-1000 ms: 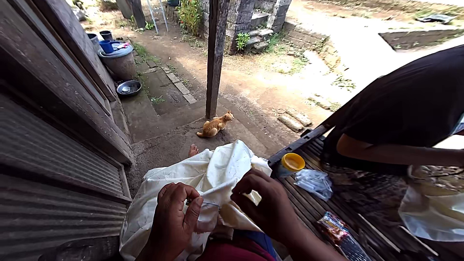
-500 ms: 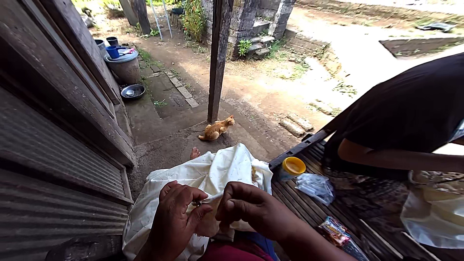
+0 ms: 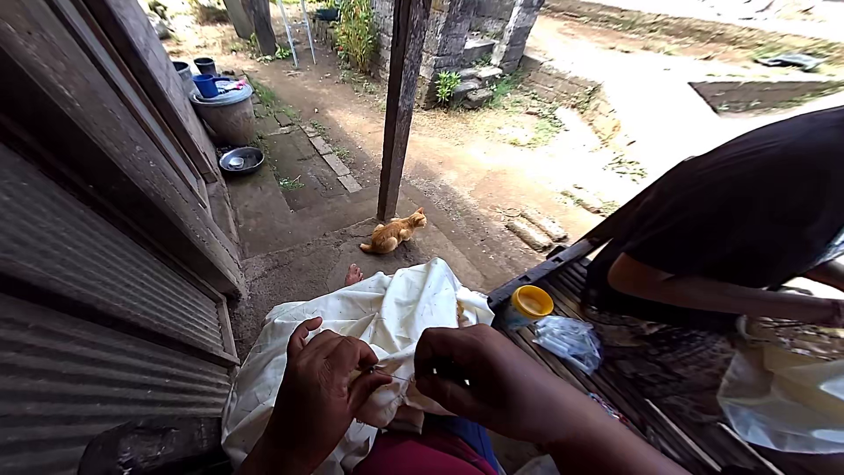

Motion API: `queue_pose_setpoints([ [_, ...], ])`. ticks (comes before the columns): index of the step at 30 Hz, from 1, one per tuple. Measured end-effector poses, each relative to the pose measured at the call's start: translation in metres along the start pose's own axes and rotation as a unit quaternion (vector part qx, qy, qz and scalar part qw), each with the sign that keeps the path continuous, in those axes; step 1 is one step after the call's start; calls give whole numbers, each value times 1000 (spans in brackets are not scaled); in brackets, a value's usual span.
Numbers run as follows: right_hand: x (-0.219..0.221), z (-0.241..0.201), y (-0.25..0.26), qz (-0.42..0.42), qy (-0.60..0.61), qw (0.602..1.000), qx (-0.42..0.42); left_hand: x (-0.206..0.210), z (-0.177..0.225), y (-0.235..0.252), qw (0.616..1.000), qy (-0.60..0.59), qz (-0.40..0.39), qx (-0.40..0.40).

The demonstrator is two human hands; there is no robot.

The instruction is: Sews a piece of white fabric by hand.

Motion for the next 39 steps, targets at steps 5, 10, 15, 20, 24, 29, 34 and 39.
queue_pose_setpoints([
  [5, -1, -5, 2, 14, -64, 998, -22, -1, -1, 0, 1000, -13, -7, -1],
  [10, 3, -7, 1, 17, -123, 991, -54, -2, -2, 0, 1000, -30, -8, -5],
  [15, 13, -10, 3, 132, -329, 931, -89, -1, 0, 1, 999, -51, -10, -7],
  [20, 18, -9, 4, 140, -357, 919, -94, -1, 0, 2, 998, -56, -11, -7],
  [24, 20, -7, 6, 143, -363, 916, -96, -1, 0, 1, 998, -60, -10, -5],
  [29, 22, -8, 8, 141, -369, 914, -98, 5, -1, -1, 996, -51, -71, -11],
  [34, 23, -6, 7, 117, -379, 912, -104, 11, -2, -4, 994, -65, -92, -14],
  [39, 21, -3, 3, 106, -382, 913, -95, 7, -3, -2, 994, -78, -75, -28],
])
Point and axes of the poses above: each hand's wrist, its own y-axis towards the middle knuckle, its own x-axis out of the palm, z = x × y, the point moved 4 cm from there along y, towards the middle knuckle, and after that the axes turned 1 degree about x, right-handed, at the moved point
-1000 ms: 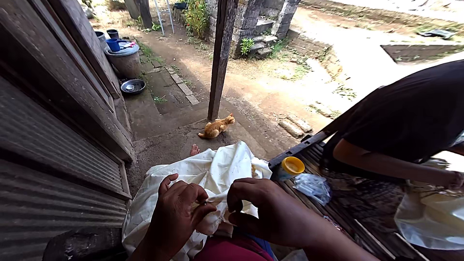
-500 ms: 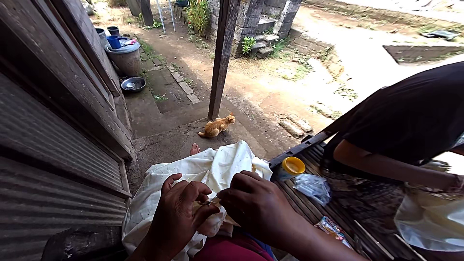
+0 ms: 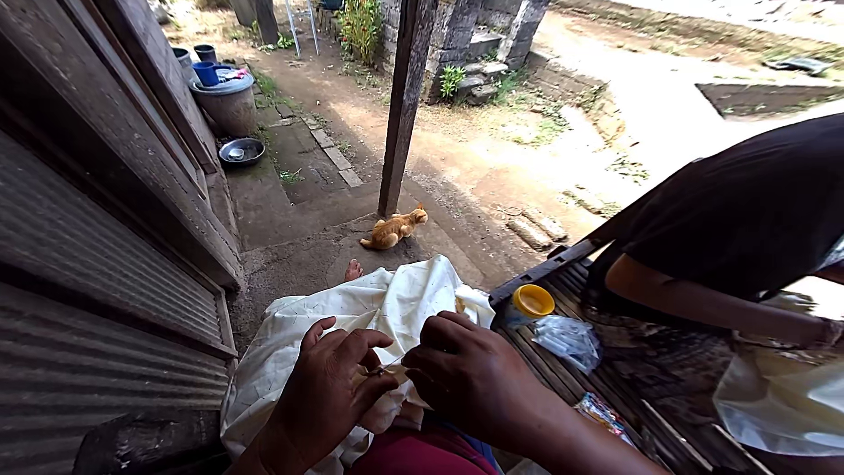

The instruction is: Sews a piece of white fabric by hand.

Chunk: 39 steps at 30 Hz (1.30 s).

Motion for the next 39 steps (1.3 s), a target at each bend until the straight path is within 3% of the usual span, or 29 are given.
queue_pose_setpoints([
  [9, 3, -1, 2, 7, 14, 1000, 4, -2, 2, 0, 1000, -8, 5, 2],
  [14, 2, -2, 5, 19, 45, 999, -5, 4, -1, 2, 995, -87, -51, -15],
  [16, 2, -2, 7, 18, 69, 997, -9, 9, 0, 5, 971, -215, -104, -23],
  [20, 1, 2, 5, 9, 132, 991, -5, 19, 5, 11, 870, -437, -227, -4],
  [23, -1, 7, 2, 13, 168, 986, 8, 25, 3, 12, 822, -512, -248, -26],
  [32, 9, 14, -6, 42, 161, 986, 30, 32, -8, 7, 825, -512, -218, -102],
  [39, 11, 25, -8, 39, 234, 971, -20, 30, -10, 6, 803, -545, -213, -111],
])
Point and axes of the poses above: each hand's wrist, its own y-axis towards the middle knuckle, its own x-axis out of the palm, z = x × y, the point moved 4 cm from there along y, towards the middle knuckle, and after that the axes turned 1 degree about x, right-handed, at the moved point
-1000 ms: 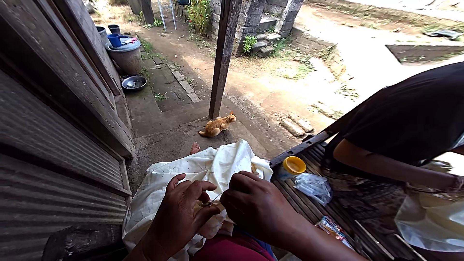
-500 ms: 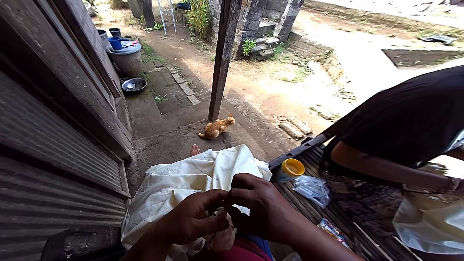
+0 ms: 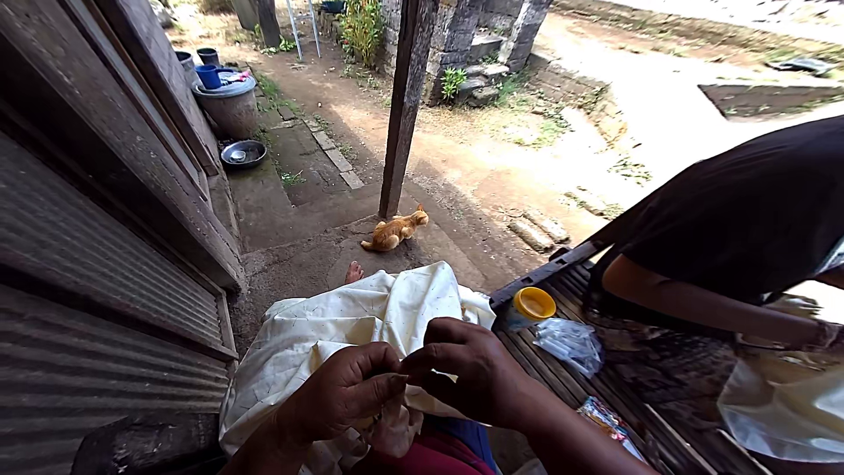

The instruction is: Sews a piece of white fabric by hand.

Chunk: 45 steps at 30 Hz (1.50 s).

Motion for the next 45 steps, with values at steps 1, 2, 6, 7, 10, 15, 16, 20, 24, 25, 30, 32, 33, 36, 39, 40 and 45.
queue_pose_setpoints([
  [1, 0, 1, 0, -1, 13, 1000, -6, 0, 0, 0, 1000, -1, -6, 1],
  [2, -1, 1, 0, -3, 21, 1000, -9, 0, 0, 0, 1000, -2, -15, 3],
  [6, 3, -1, 0, -18, -16, 1000, -16, 2, -3, -1, 1000, 15, -26, 0],
  [7, 4, -1, -1, -20, -34, 999, -13, 3, -4, -1, 999, 29, -16, 3],
  [10, 7, 1, -2, -10, -67, 998, -4, 5, -3, -3, 992, 113, 47, 11],
  [15, 10, 2, -4, 2, -75, 997, 14, 6, -1, -5, 966, 212, 144, 36],
  [16, 10, 4, -5, 0, -58, 998, 28, 4, -1, -6, 962, 212, 162, 52],
  [20, 11, 23, -11, -13, 17, 992, 122, -4, 2, -12, 935, 252, 232, 93],
  [24, 13, 15, -13, -113, 2, 990, 85, -5, 4, -15, 888, 345, 284, 109],
  [25, 13, 6, -9, -122, 5, 992, 38, -3, 4, -14, 884, 363, 273, 111],
  [30, 15, 12, 1, -89, 0, 988, 122, 9, 4, -9, 894, 369, 213, 138],
  [32, 18, 17, -1, -120, -11, 980, 160, 4, 8, -11, 881, 376, 245, 148],
  [33, 19, 14, -2, -131, -8, 983, 127, 1, 9, -12, 876, 378, 259, 150],
  [36, 16, -2, 2, -119, 30, 992, 0, 2, 7, -13, 880, 384, 240, 142],
  [39, 14, 6, 6, -69, -45, 992, 94, 6, 5, -11, 887, 376, 225, 144],
  [40, 15, 10, 5, -80, -67, 986, 132, 4, 6, -11, 885, 373, 236, 149],
  [45, 12, -4, 8, -115, -2, 993, 9, 1, 7, -11, 880, 380, 241, 153],
])
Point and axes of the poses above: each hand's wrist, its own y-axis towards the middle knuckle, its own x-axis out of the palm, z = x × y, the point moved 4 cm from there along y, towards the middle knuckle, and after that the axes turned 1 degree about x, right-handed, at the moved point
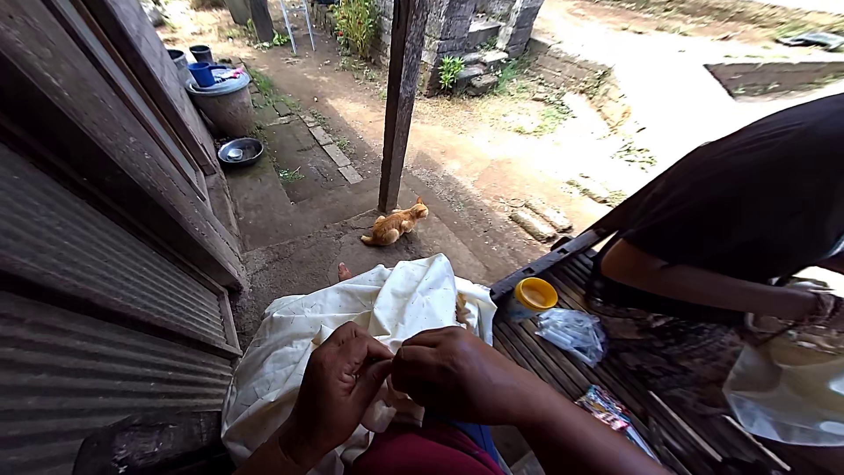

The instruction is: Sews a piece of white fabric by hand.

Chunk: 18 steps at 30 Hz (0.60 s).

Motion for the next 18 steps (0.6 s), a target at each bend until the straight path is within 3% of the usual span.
queue_pose_setpoints([
  [2, -1, 4, 2, 41, -47, 996, 64, 3, 2, -1, 1000, -5, -14, 7],
  [4, 1, 11, 2, 28, -86, 986, 142, 0, 2, 1, 1000, -6, 5, 7],
  [5, 1, 11, 1, 9, -75, 987, 139, -3, 1, 2, 1000, -2, 19, 5],
  [8, 0, -4, 3, 4, -22, 1000, 17, -4, 0, 1, 1000, 15, 17, 7],
  [9, -1, -5, 4, 25, -29, 999, 14, -1, 1, 0, 1000, 17, 7, 11],
  [11, -2, 2, 6, 58, -87, 991, 87, 1, 3, 0, 1000, 12, 3, 18],
  [13, 0, 7, 5, 32, -109, 985, 131, -3, 3, 2, 999, 13, 28, 21],
  [16, 0, -5, 5, 10, -53, 998, 22, -4, 2, 1, 997, 51, 47, 31],
  [18, -1, -6, 6, 43, -62, 997, 30, 1, 3, -2, 996, 69, 35, 46],
])
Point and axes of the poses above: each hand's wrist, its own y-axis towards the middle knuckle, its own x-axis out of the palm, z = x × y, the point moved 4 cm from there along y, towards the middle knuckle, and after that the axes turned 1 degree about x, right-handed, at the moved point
